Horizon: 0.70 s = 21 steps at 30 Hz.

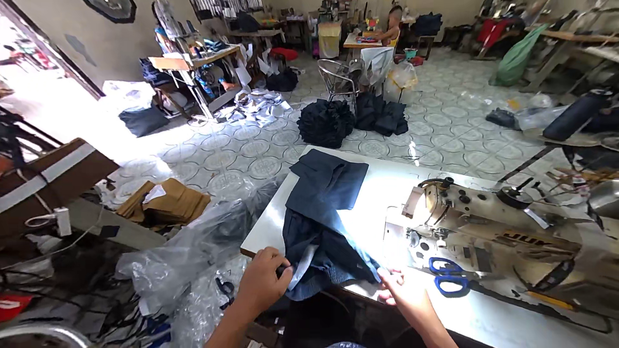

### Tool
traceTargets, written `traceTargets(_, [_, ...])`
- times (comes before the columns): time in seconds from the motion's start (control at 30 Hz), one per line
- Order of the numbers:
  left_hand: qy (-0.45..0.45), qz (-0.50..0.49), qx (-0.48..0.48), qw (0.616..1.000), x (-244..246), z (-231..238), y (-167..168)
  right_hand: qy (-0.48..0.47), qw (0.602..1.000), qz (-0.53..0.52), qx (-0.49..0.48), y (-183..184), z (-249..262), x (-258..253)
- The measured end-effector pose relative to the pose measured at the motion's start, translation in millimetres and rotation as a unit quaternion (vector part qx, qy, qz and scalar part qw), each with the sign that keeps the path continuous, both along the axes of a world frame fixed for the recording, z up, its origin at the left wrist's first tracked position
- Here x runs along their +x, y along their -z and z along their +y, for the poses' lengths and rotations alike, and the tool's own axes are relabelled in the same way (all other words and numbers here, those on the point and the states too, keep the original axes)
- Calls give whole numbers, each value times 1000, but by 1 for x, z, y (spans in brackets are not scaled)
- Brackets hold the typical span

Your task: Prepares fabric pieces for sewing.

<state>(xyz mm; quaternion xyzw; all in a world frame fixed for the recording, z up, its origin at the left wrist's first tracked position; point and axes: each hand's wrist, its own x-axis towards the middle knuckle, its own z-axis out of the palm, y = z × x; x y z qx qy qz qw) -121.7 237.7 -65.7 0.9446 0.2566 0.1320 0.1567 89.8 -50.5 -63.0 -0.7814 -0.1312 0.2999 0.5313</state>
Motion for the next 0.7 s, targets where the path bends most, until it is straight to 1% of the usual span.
traceTargets(0.03, [1,9,6,1000,8,-2,-4,3,1000,-22,-9,0,4,2])
traceTargets(0.1, [-12,35,9,999,28,-8,-12,19,999,-45,17,4,15,6])
traceTargets(0.17, [-30,61,-24,997,48,-18,-16,58,992,-68,91,9,29,7])
traceTargets(0.23, [-62,69,-57,994,65,-31,-19,110,973,-111,170,5,41,8])
traceTargets(0.3, [-82,64,-83,991,76,-39,-20,140,960,-130,206,-4,43,9])
traceTargets(0.37, [-84,47,-108,990,80,-39,-20,146,963,-75,215,-12,35,5])
traceTargets(0.4, [-83,33,-119,989,80,-38,-18,144,966,-26,211,-16,30,0])
traceTargets(0.47, [-79,15,-140,987,82,-37,-16,143,964,110,196,-21,19,-14])
traceTargets(0.53, [-69,9,-150,986,85,-35,-14,154,938,241,193,-19,14,-26])
traceTargets(0.57, [-62,9,-152,986,88,-35,-14,158,926,282,197,-17,16,-29])
traceTargets(0.63, [-45,-12,-159,986,97,-36,-16,154,915,305,214,-12,27,-28])
traceTargets(0.67, [-31,-52,-158,986,102,-37,-18,147,920,284,228,-10,35,-25])
traceTargets(0.7, [-10,-114,-153,981,105,-37,-20,136,933,233,238,-9,45,-21])
